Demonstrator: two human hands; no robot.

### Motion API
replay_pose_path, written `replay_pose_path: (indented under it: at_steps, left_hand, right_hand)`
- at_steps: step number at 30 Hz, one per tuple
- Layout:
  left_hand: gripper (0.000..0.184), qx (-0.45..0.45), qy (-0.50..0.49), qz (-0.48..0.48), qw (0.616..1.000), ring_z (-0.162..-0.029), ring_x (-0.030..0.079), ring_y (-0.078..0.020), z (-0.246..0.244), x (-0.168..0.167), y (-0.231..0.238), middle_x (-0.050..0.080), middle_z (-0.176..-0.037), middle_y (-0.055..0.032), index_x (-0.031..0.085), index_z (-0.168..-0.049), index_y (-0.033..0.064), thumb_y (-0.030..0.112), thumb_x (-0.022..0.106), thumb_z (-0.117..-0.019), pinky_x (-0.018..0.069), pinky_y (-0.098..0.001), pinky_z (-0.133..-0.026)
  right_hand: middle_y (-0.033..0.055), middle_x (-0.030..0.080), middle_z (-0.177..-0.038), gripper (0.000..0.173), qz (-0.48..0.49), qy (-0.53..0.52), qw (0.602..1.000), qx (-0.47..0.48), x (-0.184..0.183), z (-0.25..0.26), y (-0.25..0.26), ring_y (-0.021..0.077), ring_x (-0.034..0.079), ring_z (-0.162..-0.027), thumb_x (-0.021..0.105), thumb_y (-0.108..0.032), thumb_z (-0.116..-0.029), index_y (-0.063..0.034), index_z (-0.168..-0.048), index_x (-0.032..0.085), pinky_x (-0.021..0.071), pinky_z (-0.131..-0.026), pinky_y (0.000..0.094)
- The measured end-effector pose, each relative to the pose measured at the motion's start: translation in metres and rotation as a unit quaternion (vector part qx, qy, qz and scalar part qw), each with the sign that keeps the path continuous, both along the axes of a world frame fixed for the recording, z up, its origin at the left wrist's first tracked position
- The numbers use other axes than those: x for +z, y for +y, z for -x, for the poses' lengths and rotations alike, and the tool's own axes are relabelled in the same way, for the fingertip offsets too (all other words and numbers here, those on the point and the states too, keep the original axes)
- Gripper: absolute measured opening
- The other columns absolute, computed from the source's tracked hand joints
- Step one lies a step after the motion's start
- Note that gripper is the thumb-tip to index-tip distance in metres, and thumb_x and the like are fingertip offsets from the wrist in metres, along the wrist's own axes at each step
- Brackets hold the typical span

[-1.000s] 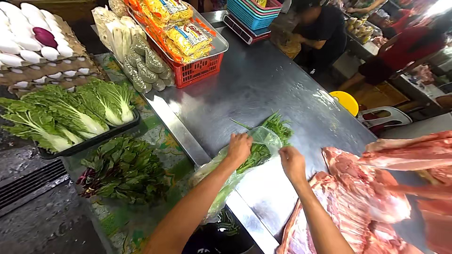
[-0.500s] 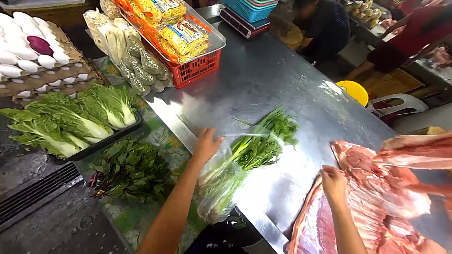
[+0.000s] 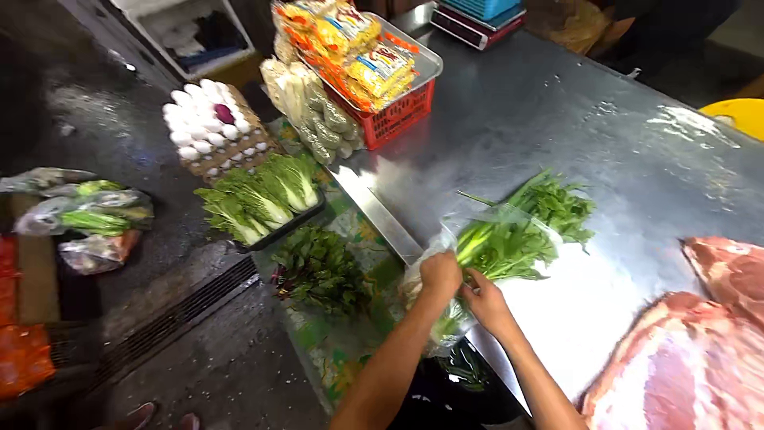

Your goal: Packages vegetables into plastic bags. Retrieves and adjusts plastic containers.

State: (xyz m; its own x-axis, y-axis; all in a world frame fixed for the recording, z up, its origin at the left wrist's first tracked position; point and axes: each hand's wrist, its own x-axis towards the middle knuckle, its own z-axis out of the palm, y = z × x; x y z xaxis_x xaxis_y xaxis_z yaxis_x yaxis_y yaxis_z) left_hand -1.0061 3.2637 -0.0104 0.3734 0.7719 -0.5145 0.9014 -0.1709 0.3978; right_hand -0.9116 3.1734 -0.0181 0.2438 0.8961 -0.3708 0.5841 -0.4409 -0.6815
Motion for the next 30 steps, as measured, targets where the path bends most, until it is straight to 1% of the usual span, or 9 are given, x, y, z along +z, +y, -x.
replay_pose_path:
  at_steps: [3,6,8,11,14,18,21,25,30]
  left_hand:
    - [0.032,-0.021,-0.028,-0.040,0.999,-0.109,0.068,-0.0394,0.011,0.005,-0.001,0.070,-0.115,-0.0209,0.065,-0.126,0.0051,0.018,0.048,-0.1027,0.0544,-0.0585,-0.088]
    - [0.034,0.051,-0.074,-0.121,0.989,-0.106,0.070,-0.0394,0.038,0.009,0.012,0.070,-0.115,-0.0229,0.065,-0.129,0.0021,0.016,0.046,-0.1046,0.0555,-0.0568,-0.089]
    - [0.035,0.125,-0.082,-0.156,0.977,-0.107,0.069,-0.0401,0.076,0.000,0.036,0.070,-0.114,-0.0239,0.066,-0.128,0.0006,0.018,0.045,-0.1060,0.0546,-0.0575,-0.092]
    - [0.033,0.180,-0.020,-0.141,0.973,-0.112,0.067,-0.0425,0.142,-0.036,0.078,0.070,-0.117,-0.0245,0.068,-0.124,0.0021,0.024,0.052,-0.1053,0.0515,-0.0635,-0.096]
    - [0.039,0.112,-0.003,-0.048,0.993,-0.124,0.059,-0.0446,0.160,-0.047,0.096,0.063,-0.130,-0.0274,0.065,-0.127,-0.0017,0.028,0.061,-0.1014,0.0454,-0.0647,-0.104]
    - [0.052,0.079,-0.263,-0.111,0.955,-0.130,0.055,-0.0374,0.109,0.004,0.077,0.056,-0.141,-0.0247,0.062,-0.133,-0.0007,0.036,0.069,-0.0973,0.0458,-0.0532,-0.108]
    - [0.041,0.006,-0.371,-0.155,0.915,-0.127,0.059,-0.0295,0.032,0.027,0.072,0.061,-0.136,-0.0189,0.067,-0.127,0.0008,0.032,0.064,-0.1003,0.0499,-0.0468,-0.106]
    - [0.035,-0.152,-0.258,-0.171,0.939,-0.130,0.057,-0.0307,-0.078,0.018,0.081,0.064,-0.135,-0.0150,0.068,-0.131,0.0086,0.026,0.055,-0.1034,0.0443,-0.0502,-0.111]
    - [0.032,-0.282,-0.093,-0.139,0.945,-0.130,0.055,-0.0390,-0.139,0.005,0.110,0.065,-0.132,-0.0181,0.069,-0.127,0.0079,0.008,0.059,-0.0961,0.0380,-0.0629,-0.109]
  right_hand:
    - [0.0128,0.070,-0.093,0.035,0.000,0.019,1.000,-0.012,0.011,0.012,-0.009,0.0245,0.066,-0.081,0.061,-0.017,-0.1002,-0.0041,-0.133,0.064,0.0555,-0.080,0.0473]
    - [0.0064,0.068,-0.085,0.019,-0.066,0.015,0.998,-0.019,0.012,0.010,-0.032,0.0176,0.064,-0.076,0.069,-0.023,-0.0970,-0.0055,-0.093,0.075,0.0554,-0.074,0.0413]
    - [0.0028,0.066,-0.083,0.019,-0.120,0.000,0.992,0.028,0.001,-0.005,-0.063,0.0124,0.062,-0.074,0.069,-0.023,-0.0925,-0.0080,-0.082,0.075,0.0551,-0.069,0.0333]
    - [0.0049,0.069,-0.090,0.017,-0.082,-0.003,0.993,0.082,-0.020,-0.047,-0.127,0.0164,0.066,-0.082,0.070,-0.023,-0.0919,-0.0087,-0.086,0.077,0.0576,-0.076,0.0389]
    - [0.0100,0.074,-0.112,0.020,-0.059,0.029,0.996,0.053,-0.018,-0.082,-0.157,0.0186,0.072,-0.093,0.068,-0.020,-0.0946,-0.0063,-0.107,0.078,0.0603,-0.084,0.0383]
    - [0.0150,0.071,-0.112,0.026,-0.155,-0.018,0.984,-0.082,0.026,-0.112,-0.112,0.0189,0.068,-0.086,0.057,-0.017,-0.1021,-0.0020,-0.118,0.073,0.0584,-0.077,0.0372]
    - [0.0193,0.069,-0.119,0.029,-0.186,-0.076,0.971,-0.127,0.041,-0.141,-0.046,0.0244,0.069,-0.100,0.052,-0.013,-0.1043,-0.0004,-0.123,0.070,0.0572,-0.088,0.0391]
    - [0.0253,0.059,-0.136,0.037,-0.059,-0.199,0.973,-0.105,0.016,-0.181,0.032,0.0419,0.057,-0.127,0.056,-0.019,-0.1013,-0.0053,-0.134,0.066,0.0466,-0.107,0.0588]
    - [0.0199,0.069,-0.123,0.028,0.016,-0.234,0.964,-0.128,0.020,-0.188,0.063,0.0380,0.065,-0.118,0.054,-0.020,-0.1043,-0.0056,-0.120,0.073,0.0504,-0.100,0.0606]
